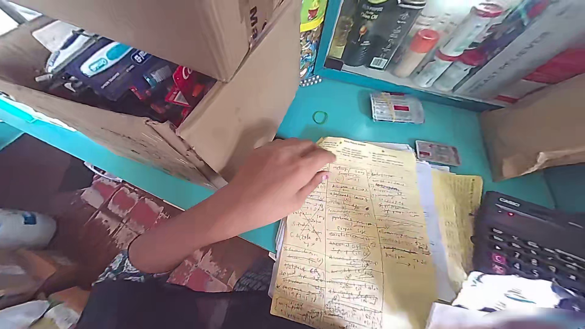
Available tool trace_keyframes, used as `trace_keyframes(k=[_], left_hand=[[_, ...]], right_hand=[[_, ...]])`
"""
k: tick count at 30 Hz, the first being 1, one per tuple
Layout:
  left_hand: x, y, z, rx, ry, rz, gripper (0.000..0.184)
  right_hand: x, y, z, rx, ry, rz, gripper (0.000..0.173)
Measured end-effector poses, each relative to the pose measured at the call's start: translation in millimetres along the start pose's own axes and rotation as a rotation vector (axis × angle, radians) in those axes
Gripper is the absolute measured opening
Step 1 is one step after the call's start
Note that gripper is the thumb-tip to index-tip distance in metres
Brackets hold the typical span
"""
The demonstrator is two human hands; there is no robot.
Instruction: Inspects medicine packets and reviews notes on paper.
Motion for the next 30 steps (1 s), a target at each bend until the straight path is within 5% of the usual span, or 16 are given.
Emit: trace_keyframes(k=[6,10,14,19,22,26,30], left_hand=[[-80,-28,-19,-0.005,0.18,0.428,0.034],[-139,-50,-7,-0.053,0.274,0.493,0.036],[-175,-78,16,0.033,0.393,0.428,0.032],[-191,-115,44,0.544,0.896,0.182,0.043],[-196,-132,49,0.706,1.054,0.097,0.048],[-203,-138,47,0.728,1.14,0.079,0.061],[-204,-136,51,0.747,1.117,0.106,0.051]], right_hand=[[2,8,-8,-0.053,0.038,0.047,0.016],[4,7,-9,-0.095,0.061,0.062,0.019],[4,5,-8,-0.093,0.094,0.033,0.016],[7,4,-4,-0.071,0.096,0.016,0.014],[9,6,-5,-0.064,0.078,0.026,0.019],[7,8,-6,-0.102,0.078,0.052,0.018],[8,6,-5,-0.136,0.074,0.064,0.016]])
Point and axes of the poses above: each hand's wrist, its own x-axis away from the middle knuckle, its own y-axis out of the back of the hand, z = x × y, the point moved 2 cm from there along -x, towards the middle knuckle, and after that the axes turned 5 degrees about -z, right-handed, at the moved point
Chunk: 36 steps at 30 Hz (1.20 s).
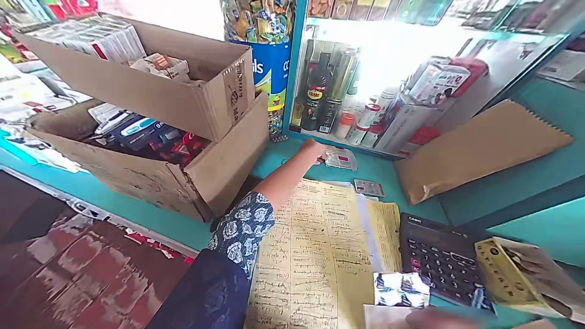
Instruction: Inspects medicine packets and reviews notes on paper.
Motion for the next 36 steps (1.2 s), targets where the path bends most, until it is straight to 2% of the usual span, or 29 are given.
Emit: trace_keyframes(k=[8,12,15,19,24,36], left_hand=[[8,39,12,-0.048,-0.344,0.126,0.048],[7,50,21,-0.072,-0.398,0.121,0.052],[12,55,23,-0.13,-0.452,0.103,0.048],[15,59,23,-0.182,-0.502,0.083,0.046],[14,63,24,-0.223,-0.508,0.049,0.038],[4,59,30,-0.294,-0.315,-0.038,0.041]], right_hand=[[0,3,1,0.02,-0.014,0.02,0.021],[-1,2,2,0.018,-0.03,0.033,0.02],[2,0,3,0.029,-0.037,-0.001,0.016],[0,4,0,0.012,-0.015,0.059,0.019],[1,4,1,0.036,-0.019,0.056,0.021],[1,2,2,0.042,-0.024,0.035,0.02]])
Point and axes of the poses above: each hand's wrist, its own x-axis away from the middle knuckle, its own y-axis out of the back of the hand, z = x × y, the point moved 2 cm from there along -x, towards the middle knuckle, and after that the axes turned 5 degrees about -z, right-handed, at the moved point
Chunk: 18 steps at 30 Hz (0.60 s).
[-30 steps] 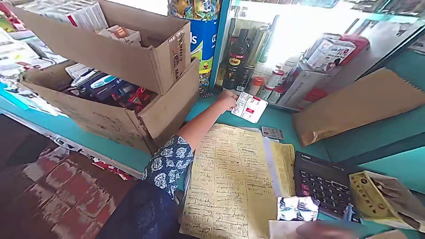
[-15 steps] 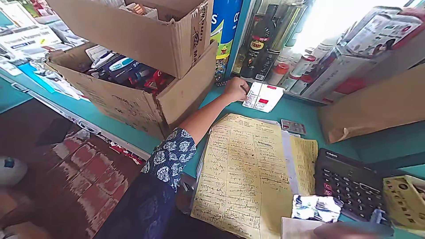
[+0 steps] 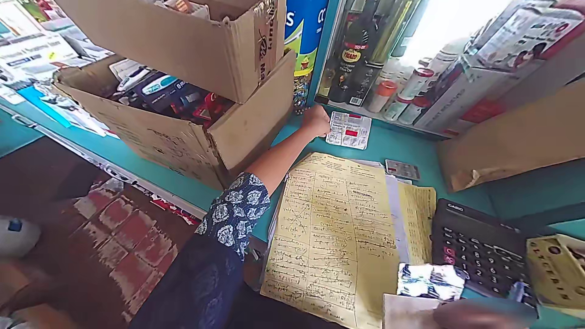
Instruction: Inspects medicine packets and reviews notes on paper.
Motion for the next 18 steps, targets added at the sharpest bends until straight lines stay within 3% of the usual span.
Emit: trace_keyframes(k=[12,14,18], left_hand=[[1,-12,-12,-0.114,0.016,0.02,0.032],[9,-3,-25,-0.147,-0.049,0.023,0.034],[49,26,-59,0.04,-0.282,0.018,0.033]], right_hand=[[0,2,-2,0.018,0.005,-0.012,0.018],[-1,1,-2,0.012,0.004,-0.025,0.018],[-5,1,1,-0.019,-0.016,-0.092,0.021]])
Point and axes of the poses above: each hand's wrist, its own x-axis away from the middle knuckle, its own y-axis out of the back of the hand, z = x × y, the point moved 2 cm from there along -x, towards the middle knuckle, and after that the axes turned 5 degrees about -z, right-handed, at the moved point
